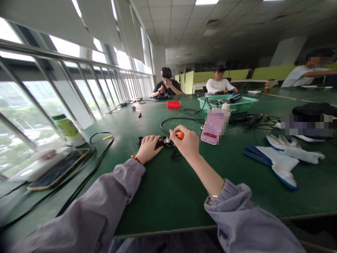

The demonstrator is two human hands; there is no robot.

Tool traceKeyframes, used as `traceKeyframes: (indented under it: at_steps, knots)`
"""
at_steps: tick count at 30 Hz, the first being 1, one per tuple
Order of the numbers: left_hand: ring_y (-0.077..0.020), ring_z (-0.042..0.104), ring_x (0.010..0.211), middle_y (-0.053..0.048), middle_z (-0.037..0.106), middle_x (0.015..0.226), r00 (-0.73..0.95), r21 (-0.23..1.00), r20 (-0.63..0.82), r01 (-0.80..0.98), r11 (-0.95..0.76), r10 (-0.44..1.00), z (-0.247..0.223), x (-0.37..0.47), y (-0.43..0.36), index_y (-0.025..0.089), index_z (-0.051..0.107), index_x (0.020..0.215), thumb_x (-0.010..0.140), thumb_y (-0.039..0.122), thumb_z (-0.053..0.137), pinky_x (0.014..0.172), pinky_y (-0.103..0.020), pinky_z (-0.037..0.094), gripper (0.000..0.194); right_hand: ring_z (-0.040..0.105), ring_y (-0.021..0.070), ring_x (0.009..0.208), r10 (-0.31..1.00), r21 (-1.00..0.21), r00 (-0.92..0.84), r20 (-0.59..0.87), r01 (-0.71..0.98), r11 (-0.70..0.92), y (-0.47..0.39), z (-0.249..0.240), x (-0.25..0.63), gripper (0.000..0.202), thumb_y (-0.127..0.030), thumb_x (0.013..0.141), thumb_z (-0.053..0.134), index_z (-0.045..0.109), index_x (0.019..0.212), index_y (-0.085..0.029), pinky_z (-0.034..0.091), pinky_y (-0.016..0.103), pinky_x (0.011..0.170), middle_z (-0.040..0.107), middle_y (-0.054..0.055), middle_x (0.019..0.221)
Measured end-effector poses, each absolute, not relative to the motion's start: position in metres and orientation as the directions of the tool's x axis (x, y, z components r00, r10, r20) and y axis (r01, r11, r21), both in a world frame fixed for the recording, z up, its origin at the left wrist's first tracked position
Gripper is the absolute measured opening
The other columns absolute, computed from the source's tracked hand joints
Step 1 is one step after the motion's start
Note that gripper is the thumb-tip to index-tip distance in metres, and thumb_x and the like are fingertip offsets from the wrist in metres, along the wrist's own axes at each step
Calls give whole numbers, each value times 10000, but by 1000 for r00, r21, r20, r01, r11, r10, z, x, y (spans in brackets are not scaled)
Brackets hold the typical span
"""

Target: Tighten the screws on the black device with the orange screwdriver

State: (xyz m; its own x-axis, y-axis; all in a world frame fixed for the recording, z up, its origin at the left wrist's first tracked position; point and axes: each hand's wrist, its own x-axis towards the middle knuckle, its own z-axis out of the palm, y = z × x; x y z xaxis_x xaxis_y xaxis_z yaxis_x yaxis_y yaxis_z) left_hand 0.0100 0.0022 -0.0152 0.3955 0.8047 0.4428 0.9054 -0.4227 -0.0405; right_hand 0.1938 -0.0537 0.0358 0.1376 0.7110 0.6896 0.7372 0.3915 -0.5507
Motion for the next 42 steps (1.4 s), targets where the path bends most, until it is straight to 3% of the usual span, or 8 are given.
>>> traceKeyframes:
  at_steps: [6,12,18,25,30,33,38,42]
  knots:
    - [-261,436,1086,-94,535,1152,397,-52,440,907,-418,806,-15,10,2,172,467,1233,836,420,487,996,-402,291,469,563,153,620,631,-483,80,772,719,500,-56,38,193,379,-314,704,557,526,1061,-193,427,267,640,605,5,743]
    - [-258,435,1088,-94,532,1149,396,-44,443,906,-422,804,-16,10,3,176,467,1231,838,417,484,999,-403,287,462,536,151,529,737,-569,107,667,712,412,-54,36,194,244,-451,775,504,589,774,-222,388,252,535,544,-23,541]
    - [-261,436,1087,-98,533,1148,396,-36,450,904,-426,801,-16,10,2,179,463,1229,831,418,496,998,-413,289,465,571,172,698,605,-485,95,791,700,524,-52,35,193,474,-308,687,568,475,1136,-191,434,266,585,598,37,852]
    - [-259,439,1083,-99,536,1146,394,-35,444,905,-423,805,-15,10,2,167,473,1226,833,415,494,1001,-410,290,465,575,177,576,723,-570,130,679,714,407,-54,36,193,262,-449,759,530,572,891,-226,415,269,548,574,-12,607]
    - [-262,438,1085,-94,537,1145,398,-46,447,905,-423,801,-15,10,2,172,471,1230,827,421,502,999,-404,290,475,579,176,700,604,-450,23,797,691,566,-51,33,193,431,-298,713,556,490,1128,-203,453,282,614,616,40,853]
    - [-261,439,1084,-95,534,1148,397,-48,445,906,-421,803,-16,10,2,173,471,1226,828,420,498,996,-404,291,469,581,179,678,630,-480,46,775,691,540,-51,32,192,507,-351,686,601,470,1151,-198,459,288,611,602,18,780]
    - [-258,434,1086,-94,532,1142,398,-37,449,903,-428,800,-16,9,3,178,467,1226,832,419,489,998,-407,287,463,592,177,641,745,-601,93,661,660,450,-54,35,191,186,-372,737,556,573,867,-241,450,289,610,594,-13,661]
    - [-257,431,1088,-99,526,1143,395,-20,448,901,-433,802,-16,10,3,186,462,1222,831,413,494,996,-417,291,454,552,140,606,706,-601,91,703,607,520,-52,34,192,442,-280,673,577,495,1105,-235,450,269,585,592,-10,772]
